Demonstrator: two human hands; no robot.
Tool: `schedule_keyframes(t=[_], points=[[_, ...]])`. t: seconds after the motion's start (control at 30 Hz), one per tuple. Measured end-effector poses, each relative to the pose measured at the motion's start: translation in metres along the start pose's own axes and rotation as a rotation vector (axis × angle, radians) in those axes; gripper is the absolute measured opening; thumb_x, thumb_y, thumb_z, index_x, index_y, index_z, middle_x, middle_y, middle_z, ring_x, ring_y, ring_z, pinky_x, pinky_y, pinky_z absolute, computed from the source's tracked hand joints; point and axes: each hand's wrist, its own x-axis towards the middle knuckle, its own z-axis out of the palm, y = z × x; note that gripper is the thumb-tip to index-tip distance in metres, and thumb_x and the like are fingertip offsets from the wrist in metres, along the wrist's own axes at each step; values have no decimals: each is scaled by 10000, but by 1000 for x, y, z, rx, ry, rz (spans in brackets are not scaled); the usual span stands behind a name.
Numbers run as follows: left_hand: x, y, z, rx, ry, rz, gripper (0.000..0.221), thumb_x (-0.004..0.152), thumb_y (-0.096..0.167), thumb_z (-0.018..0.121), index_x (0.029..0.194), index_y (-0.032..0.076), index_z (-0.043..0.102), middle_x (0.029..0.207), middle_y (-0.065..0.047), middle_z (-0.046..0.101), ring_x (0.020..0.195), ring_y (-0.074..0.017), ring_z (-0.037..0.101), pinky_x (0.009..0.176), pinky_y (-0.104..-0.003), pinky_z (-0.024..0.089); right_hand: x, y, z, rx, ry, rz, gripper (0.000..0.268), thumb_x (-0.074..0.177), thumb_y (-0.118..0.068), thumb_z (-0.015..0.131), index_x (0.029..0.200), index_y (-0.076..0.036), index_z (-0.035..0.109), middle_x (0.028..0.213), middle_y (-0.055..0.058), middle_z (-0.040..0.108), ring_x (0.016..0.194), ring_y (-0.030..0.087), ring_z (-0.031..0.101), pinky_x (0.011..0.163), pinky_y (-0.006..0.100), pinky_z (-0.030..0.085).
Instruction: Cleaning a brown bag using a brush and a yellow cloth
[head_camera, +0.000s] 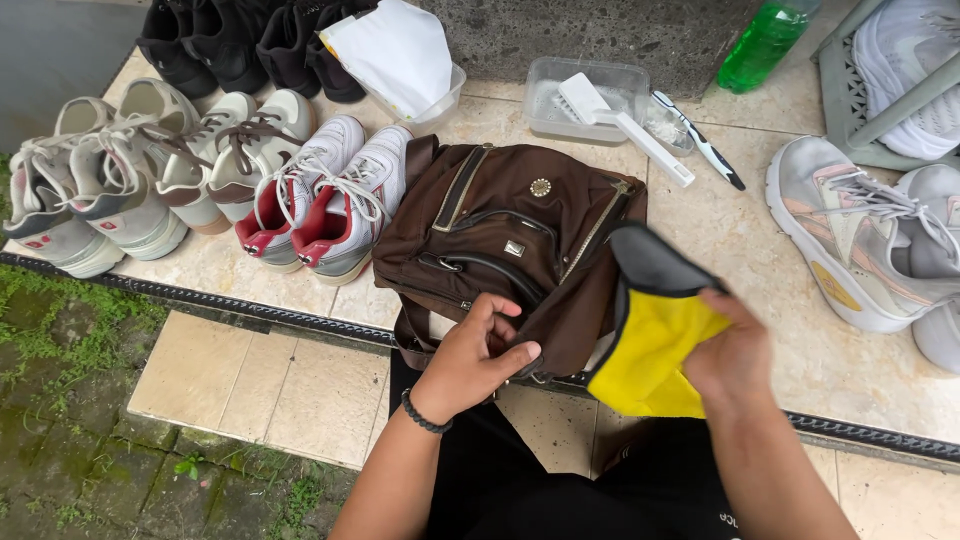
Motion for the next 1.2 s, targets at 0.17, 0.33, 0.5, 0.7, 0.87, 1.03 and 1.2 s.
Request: schedule_keyframes(t=[0.17,0.33,0.5,0.7,0.87,1.03,1.2], points=[[-3,-2,13,-239,61,232,495,829,8,769,1264,20,533,903,-126,645,804,-206,634,696,-320,511,-21,-38,17,101,-144,-98,435,866,-264,533,1227,-70,679,1316,172,693,1192,342,691,1123,510,501],[0,-1,30,-235,80,311,511,793,-43,743,1249,17,521,929,-100,606,890,-195,604,792,-324,486,-45,3,43,-967,-550,-438,294,885,115,496,921,-54,734,1395,164,661,1418,339,508,1213,503,333],[1,-3,41,-165,117,377,459,734,-116,658,1163,18,564,844,-98,563,836,-230,609,747,-342,502,-12,52,38,-1163,-562,-667,244,732,-316,901,889,-171,783,1401,119,531,1407,452,325,1190,555,182],[0,-4,37,-116,80,342,472,695,-29,712,1133,53,558,800,-81,596,758,-202,611,706,-338,505,60,49,-25,-1306,-189,-725,125,831,-214,824,931,-191,752,1296,91,524,1294,400,425,1158,492,297],[9,30,17,168,131,130,420,785,363,794,1081,100,655,880,-142,685,769,-311,660,672,-396,513,47,55,-34,-1235,-152,-639,333,815,-243,866,1075,-106,709,1238,164,519,1280,409,469,1139,486,326],[31,38,24,458,133,122,432,848,475,725,1053,95,714,1094,-194,680,1081,-417,661,887,-473,537,52,65,-35,-1222,-216,-700,114,829,-58,802,904,-90,723,1170,124,560,1204,373,527,1077,460,395],[40,18,47,253,261,275,229,1022,249,571,900,75,657,637,-189,614,687,-433,666,568,-431,531,17,33,17,-660,-178,-695,62,981,-64,694,952,-117,681,1142,35,595,1189,168,583,1145,339,403]])
